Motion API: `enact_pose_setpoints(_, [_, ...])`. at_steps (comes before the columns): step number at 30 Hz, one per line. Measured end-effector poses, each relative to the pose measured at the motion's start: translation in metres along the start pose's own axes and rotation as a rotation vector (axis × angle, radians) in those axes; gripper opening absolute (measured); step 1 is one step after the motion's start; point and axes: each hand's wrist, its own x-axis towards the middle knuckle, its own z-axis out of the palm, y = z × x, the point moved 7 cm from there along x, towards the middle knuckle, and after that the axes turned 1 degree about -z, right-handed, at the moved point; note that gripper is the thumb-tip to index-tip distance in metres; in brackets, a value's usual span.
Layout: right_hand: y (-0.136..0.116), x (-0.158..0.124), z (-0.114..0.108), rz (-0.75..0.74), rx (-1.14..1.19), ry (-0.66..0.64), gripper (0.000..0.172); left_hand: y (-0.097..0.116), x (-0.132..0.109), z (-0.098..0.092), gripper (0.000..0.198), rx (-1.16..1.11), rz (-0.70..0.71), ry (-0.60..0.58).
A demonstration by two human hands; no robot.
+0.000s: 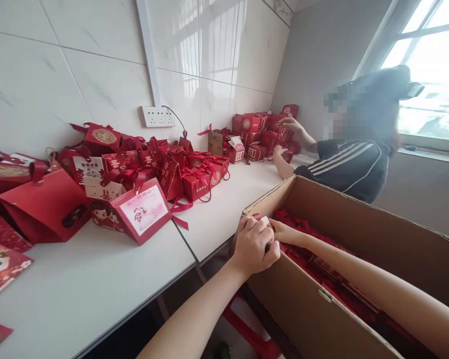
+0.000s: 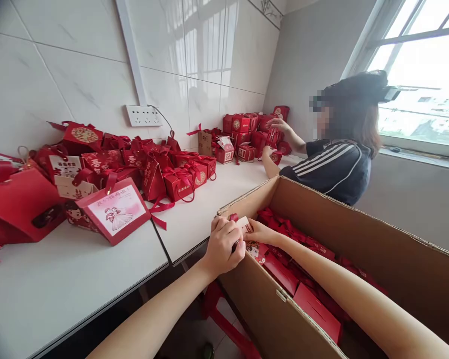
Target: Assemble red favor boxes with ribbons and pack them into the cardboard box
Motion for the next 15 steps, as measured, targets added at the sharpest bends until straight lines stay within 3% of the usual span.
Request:
enact_pose_setpoints(5, [0.008,-0.005,0.014,0.095,0.053,-0.371,0.004,0.0,0.0,-0.001,0.017,-0.008,0.006,0.009])
enact_pose_setpoints(7, [0.012,-0.004,0.014,0.123,0.053,-0.465,0.012,0.0,-0.001,-0.001,0.017,-0.005,0.004,0.009])
enact_pose_setpoints(11, [0.014,-0.001,0.014,0.122,0.062,-0.514,0.015,0.0,-0.001,-0.001,0.018,-0.003,0.004,0.0])
enact_pose_setpoints(15, [0.013,-0.004,0.017,0.094,0.016,-0.481,0.012,0.0,-0.001,-0.002,0.016,-0.007,-0.006,-0.003])
